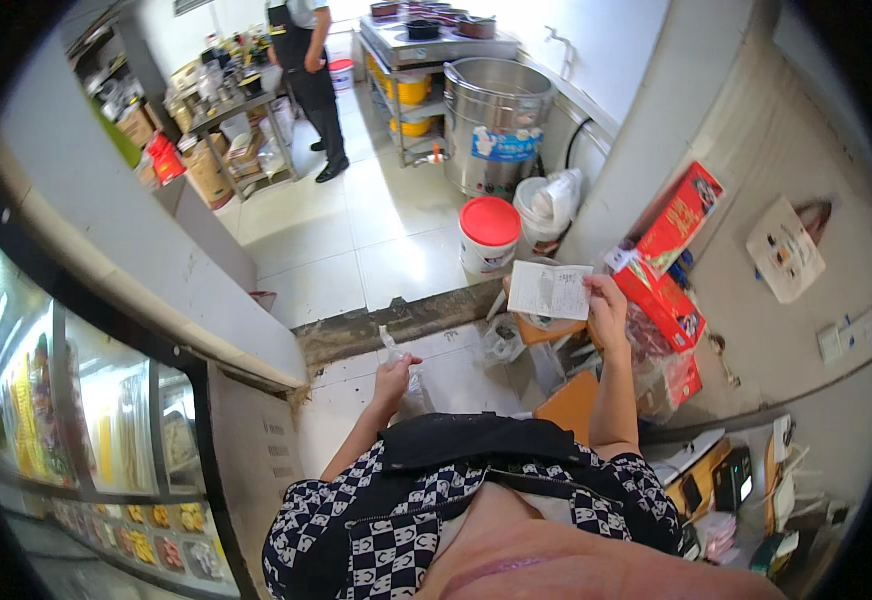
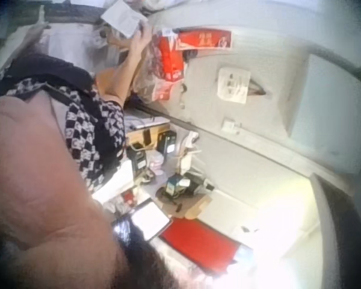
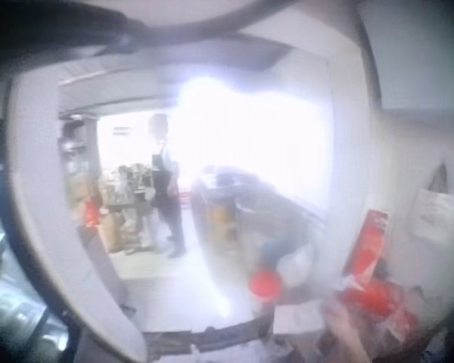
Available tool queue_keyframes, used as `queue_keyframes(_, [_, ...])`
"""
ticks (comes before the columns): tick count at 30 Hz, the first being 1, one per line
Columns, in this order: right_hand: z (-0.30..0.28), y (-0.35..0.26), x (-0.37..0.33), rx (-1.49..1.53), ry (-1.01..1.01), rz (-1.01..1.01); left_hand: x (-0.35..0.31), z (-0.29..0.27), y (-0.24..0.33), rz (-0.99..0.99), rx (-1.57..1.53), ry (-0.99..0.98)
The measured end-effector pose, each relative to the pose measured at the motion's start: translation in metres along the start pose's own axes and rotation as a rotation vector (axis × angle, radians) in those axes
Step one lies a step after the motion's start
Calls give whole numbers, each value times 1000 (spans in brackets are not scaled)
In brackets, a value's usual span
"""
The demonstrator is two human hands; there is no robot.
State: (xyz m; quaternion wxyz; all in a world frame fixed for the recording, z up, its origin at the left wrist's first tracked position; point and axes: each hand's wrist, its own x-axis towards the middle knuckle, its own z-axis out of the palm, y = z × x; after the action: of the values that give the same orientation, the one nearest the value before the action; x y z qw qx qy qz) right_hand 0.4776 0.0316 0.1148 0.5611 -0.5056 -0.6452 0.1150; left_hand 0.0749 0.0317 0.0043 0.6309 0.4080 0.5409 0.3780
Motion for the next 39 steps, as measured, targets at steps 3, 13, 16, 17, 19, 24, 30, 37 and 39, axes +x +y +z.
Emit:
queue_keyframes(3, [-16, -9, -34, 131, 73, 99, 18, 25, -2, -25, 84, -132])
queue_keyframes(13, [11, -21, -138, 370, 195, 658, 29, 159, -25, 233, 197, -762])
queue_keyframes(16, [-1, -4, -157, 134, 231, 666, 34, 212, -9, 117, 357, -861])
queue_keyframes(17, [-12, -5, -159, 17, 283, 656, 31, 231, -5, 10, 419, -837])
queue_keyframes(19, [-39, 6, -165, -83, 349, 645, 40, 259, -15, 4, 594, -910])
queue_keyframes(24, [-61, -15, -196, 133, 369, 714, 18, 301, -46, -119, 326, -1060])
queue_keyframes(30, [-105, -20, -235, 85, 337, 813, -1, 347, -39, 105, 498, -1277])
queue_keyframes(37, [-111, -19, -256, -177, 56, 808, 0, 347, -49, 59, 546, -1392])
queue_keyframes(39, [-144, -31, -266, -397, 150, 800, -1, 350, -43, 36, 523, -1374])
